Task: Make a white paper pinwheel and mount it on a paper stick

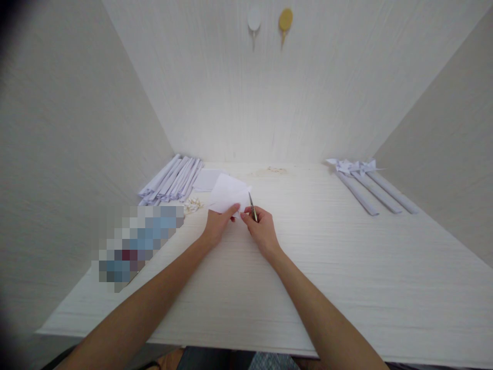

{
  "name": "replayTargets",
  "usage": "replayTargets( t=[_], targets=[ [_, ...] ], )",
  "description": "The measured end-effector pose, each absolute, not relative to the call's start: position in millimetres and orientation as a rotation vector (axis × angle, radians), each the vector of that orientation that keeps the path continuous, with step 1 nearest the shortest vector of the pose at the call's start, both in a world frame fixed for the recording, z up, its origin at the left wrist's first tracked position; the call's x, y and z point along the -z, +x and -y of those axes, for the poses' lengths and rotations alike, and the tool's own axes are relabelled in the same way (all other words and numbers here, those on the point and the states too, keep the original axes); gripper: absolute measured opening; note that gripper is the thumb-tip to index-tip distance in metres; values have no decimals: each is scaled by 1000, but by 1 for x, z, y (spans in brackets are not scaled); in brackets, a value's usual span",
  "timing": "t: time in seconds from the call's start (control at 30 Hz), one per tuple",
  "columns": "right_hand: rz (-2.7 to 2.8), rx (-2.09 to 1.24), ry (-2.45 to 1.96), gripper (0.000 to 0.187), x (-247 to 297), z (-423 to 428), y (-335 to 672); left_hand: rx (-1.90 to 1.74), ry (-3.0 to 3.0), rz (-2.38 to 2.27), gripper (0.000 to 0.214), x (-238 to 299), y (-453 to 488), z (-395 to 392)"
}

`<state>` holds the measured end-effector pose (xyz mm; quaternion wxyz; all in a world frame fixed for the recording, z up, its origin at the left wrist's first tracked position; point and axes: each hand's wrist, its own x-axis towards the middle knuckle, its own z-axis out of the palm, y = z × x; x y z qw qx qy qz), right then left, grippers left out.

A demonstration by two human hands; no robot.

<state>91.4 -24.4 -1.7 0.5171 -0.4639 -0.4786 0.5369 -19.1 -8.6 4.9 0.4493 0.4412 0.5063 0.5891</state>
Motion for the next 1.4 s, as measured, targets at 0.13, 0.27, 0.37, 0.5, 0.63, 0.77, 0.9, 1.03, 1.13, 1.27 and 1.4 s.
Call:
replayTargets(
  t=[0.13, 0.27, 0.37, 0.5, 0.63, 0.77, 0.9, 1.03, 1.13, 1.27, 1.4],
  targets=[
    [1093, -1425, -998, 33, -8, 27, 92, -1578, 996, -1215, 17, -1, -22, 3],
    [1084, -1493, -944, 38, -12, 29, 92, -1657, 870, -1165, 19, -2, -25, 0],
    [1151, -1550, -965, 37, -9, 32, 89, -1666, 820, -1127, 20, -4, -25, 0],
    [1227, -1556, -1007, 34, -5, 34, 86, -1644, 837, -1105, 20, -7, -24, 3],
    [1207, -1564, -1065, 33, -6, 33, 86, -1619, 850, -1118, 21, -8, -23, 4],
    [1170, -1599, -1085, 34, -8, 32, 87, -1619, 851, -1124, 22, -7, -23, 4],
    [1157, -1618, -1076, 33, -8, 32, 87, -1606, 843, -1120, 22, -6, -22, 4],
    [1135, -1647, -1051, 32, -7, 32, 87, -1570, 879, -1090, 19, -5, -21, 4],
    [1112, -1648, -1048, 31, -8, 31, 87, -1561, 888, -1070, 20, -3, -21, 5],
    [1094, -1648, -1054, 30, -11, 33, 85, -1570, 842, -1071, 22, -3, -19, 6],
    [1079, -1635, -1069, 29, -10, 34, 83, -1593, 800, -1061, 23, -4, -17, 6]
  ],
)
